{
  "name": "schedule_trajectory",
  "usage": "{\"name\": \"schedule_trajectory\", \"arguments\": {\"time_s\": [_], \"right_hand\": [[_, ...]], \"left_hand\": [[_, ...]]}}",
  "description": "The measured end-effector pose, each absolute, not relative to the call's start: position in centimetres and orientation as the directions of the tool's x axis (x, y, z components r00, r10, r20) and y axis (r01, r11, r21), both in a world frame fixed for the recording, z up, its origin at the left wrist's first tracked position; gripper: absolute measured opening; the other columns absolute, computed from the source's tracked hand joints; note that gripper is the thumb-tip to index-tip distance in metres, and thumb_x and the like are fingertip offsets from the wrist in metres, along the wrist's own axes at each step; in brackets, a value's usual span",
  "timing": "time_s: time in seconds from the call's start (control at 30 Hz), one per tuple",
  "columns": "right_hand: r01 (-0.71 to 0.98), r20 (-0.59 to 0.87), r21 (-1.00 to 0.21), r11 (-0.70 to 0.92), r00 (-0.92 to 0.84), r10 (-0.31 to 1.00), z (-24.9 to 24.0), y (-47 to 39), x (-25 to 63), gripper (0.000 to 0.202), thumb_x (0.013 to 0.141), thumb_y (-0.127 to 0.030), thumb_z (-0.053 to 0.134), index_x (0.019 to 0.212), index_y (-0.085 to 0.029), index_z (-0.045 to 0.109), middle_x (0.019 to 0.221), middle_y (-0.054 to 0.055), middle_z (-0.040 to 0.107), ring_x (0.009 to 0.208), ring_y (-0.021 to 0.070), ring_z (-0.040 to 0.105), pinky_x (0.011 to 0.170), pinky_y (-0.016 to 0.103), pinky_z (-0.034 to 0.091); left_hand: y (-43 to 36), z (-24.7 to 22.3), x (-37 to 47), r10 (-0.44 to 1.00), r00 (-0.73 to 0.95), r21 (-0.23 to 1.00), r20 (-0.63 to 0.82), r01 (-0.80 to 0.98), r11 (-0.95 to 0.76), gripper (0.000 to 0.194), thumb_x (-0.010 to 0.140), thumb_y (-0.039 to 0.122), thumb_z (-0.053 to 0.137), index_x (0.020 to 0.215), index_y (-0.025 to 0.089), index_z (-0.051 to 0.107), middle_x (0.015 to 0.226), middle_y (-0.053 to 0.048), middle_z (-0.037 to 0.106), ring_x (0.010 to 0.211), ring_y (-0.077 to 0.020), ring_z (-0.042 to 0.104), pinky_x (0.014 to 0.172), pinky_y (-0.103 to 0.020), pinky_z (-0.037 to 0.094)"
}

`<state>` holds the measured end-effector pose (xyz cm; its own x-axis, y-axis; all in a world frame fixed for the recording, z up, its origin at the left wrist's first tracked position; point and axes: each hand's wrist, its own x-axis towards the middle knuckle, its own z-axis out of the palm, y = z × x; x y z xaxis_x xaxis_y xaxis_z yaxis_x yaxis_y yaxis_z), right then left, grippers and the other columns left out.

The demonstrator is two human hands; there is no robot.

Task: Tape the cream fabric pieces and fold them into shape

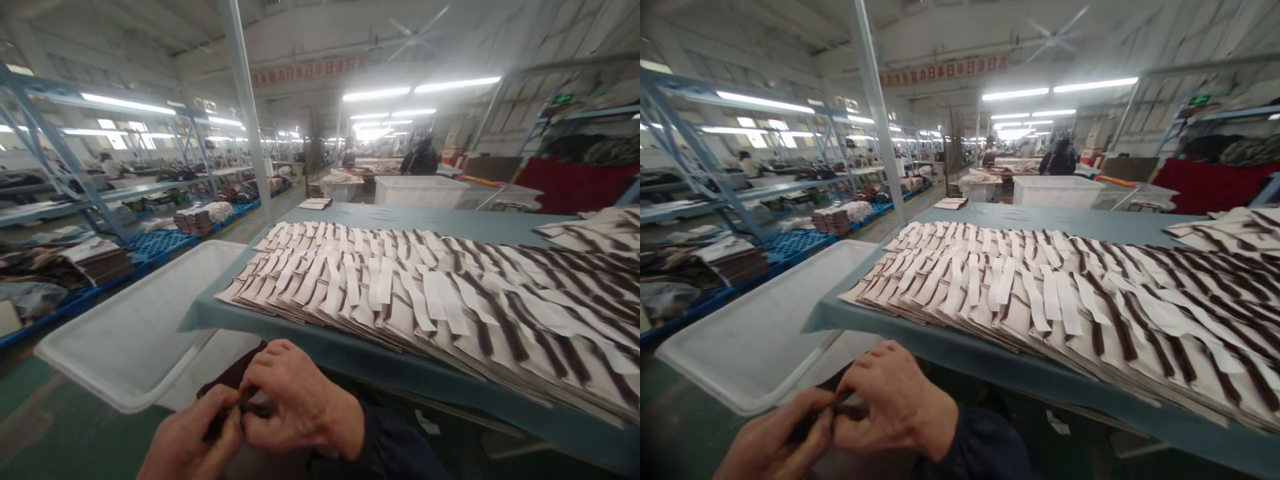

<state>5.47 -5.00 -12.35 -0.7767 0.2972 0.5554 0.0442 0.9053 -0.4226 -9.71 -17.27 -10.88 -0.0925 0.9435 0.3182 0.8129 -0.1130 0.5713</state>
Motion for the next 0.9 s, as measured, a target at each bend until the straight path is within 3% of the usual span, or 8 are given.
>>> {"name": "schedule_trajectory", "arguments": {"time_s": [0.1, 0.23, 0.37, 0.53, 0.67, 0.9], "right_hand": [[0.093, 0.426, -0.500, 0.861, -0.839, 0.338, -11.5, -4.6, 6.9, 0.018, 0.070, -0.038, 0.071, 0.072, -0.020, 0.068, 0.067, 0.000, 0.068, 0.070, 0.0177, 0.062, 0.076, 0.031, 0.044], [0.172, 0.110, -0.777, 0.606, -0.911, 0.399, -11.6, -3.6, 8.5, 0.014, 0.072, -0.032, 0.071, 0.071, -0.019, 0.067, 0.058, -0.006, 0.051, 0.057, 0.0103, 0.047, 0.055, 0.023, 0.033], [0.110, -0.022, -0.950, 0.291, -0.957, 0.289, -13.3, -2.3, 8.8, 0.029, 0.080, -0.043, 0.070, 0.076, -0.015, 0.063, 0.063, -0.006, 0.046, 0.057, 0.0080, 0.036, 0.050, 0.021, 0.027], [0.148, -0.104, -0.969, 0.196, -0.970, 0.220, -16.4, -2.2, 8.8, 0.039, 0.081, -0.051, 0.073, 0.076, -0.015, 0.061, 0.064, -0.007, 0.045, 0.058, 0.0077, 0.035, 0.050, 0.021, 0.026], [0.148, -0.097, -0.972, 0.183, -0.960, 0.262, -17.7, -2.9, 9.0, 0.037, 0.084, -0.051, 0.070, 0.082, -0.014, 0.065, 0.067, -0.005, 0.049, 0.060, 0.0086, 0.039, 0.053, 0.021, 0.030], [0.238, -0.054, -0.872, 0.427, -0.915, 0.399, -16.0, -3.7, 9.2, 0.017, 0.084, -0.032, 0.067, 0.084, -0.016, 0.073, 0.068, -0.003, 0.059, 0.064, 0.0111, 0.050, 0.057, 0.021, 0.033]], "left_hand": [[-16.8, -10.3, -8.3, 0.978, -0.055, 0.628, 0.202, 0.773, -0.086, 0.018, 0.090, 0.026, 0.051, 0.075, 0.022, 0.060, 0.061, 0.006, 0.058, 0.054, -0.0114, 0.055, 0.052, -0.020, 0.039], [-15.2, -9.2, -8.0, 1.000, -0.009, 0.773, -0.027, 0.634, 0.027, 0.012, 0.081, 0.020, 0.051, 0.069, 0.019, 0.054, 0.060, 0.006, 0.046, 0.057, -0.0110, 0.043, 0.054, -0.023, 0.031], [-13.2, -8.7, -9.2, 0.953, 0.179, 0.872, -0.246, 0.469, 0.138, 0.022, 0.080, 0.037, 0.062, 0.076, 0.015, 0.059, 0.063, 0.005, 0.047, 0.058, -0.0106, 0.038, 0.052, -0.022, 0.027], [-12.6, -10.5, -10.3, 0.885, 0.268, 0.861, -0.381, 0.453, 0.234, 0.031, 0.086, 0.045, 0.063, 0.082, 0.014, 0.062, 0.057, 0.008, 0.040, 0.053, -0.0090, 0.031, 0.048, -0.022, 0.021], [-13.0, -11.4, -10.3, 0.890, 0.270, 0.831, -0.369, 0.524, 0.186, 0.029, 0.089, 0.041, 0.059, 0.086, 0.012, 0.064, 0.062, 0.006, 0.046, 0.057, -0.0096, 0.037, 0.049, -0.021, 0.026], [-13.9, -10.2, -9.3, 0.956, 0.215, 0.634, -0.202, 0.772, -0.039, 0.015, 0.090, 0.020, 0.054, 0.087, 0.016, 0.068, 0.066, 0.004, 0.058, 0.062, -0.0116, 0.051, 0.057, -0.022, 0.037]]}}
